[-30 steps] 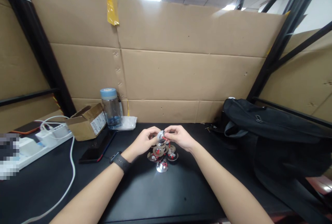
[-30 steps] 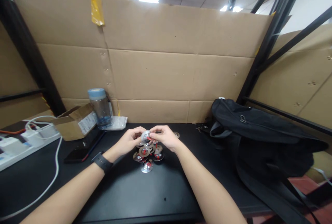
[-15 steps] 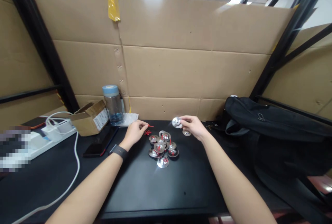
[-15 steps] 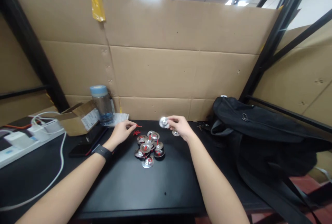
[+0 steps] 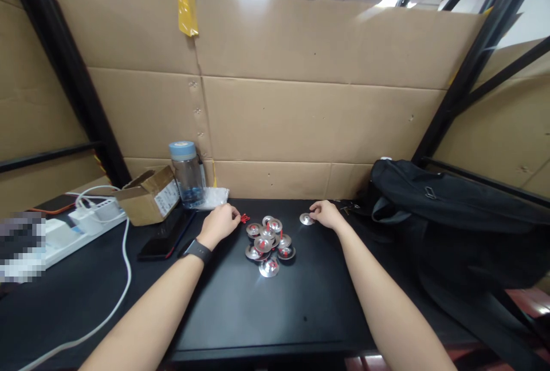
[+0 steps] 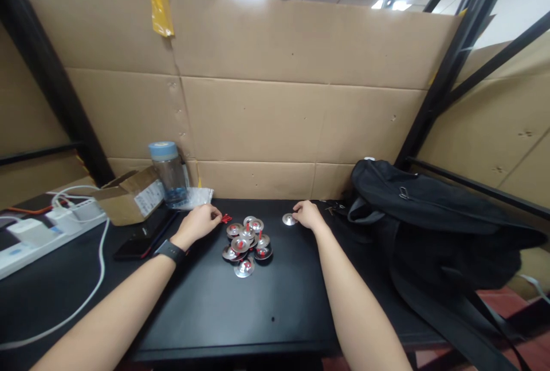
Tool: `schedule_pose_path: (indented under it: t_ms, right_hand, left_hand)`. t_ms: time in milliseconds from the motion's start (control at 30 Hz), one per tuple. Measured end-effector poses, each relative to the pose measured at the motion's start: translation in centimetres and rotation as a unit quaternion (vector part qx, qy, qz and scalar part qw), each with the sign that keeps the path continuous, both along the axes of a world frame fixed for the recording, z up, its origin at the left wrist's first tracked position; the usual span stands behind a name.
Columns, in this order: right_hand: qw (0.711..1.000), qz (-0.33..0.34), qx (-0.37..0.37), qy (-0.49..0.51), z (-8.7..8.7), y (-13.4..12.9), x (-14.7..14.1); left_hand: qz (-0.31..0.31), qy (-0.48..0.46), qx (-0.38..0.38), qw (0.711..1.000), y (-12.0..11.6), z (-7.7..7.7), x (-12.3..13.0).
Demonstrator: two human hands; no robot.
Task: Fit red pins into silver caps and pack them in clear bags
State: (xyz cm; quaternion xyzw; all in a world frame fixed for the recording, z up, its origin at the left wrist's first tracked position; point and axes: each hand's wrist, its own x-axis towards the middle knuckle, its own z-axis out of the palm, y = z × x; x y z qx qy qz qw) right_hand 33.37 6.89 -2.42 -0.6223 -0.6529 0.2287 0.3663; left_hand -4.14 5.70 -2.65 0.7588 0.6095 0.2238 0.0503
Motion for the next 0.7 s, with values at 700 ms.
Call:
schedule_pose_path:
  t_ms: [700]
  right_hand:
    - [0.967,0.211,0.085,0.117,1.9,-4.1,-10.8]
  left_hand:
    - [-0.245,-0.143,0.040,0.958,-1.8,1.9,2.3]
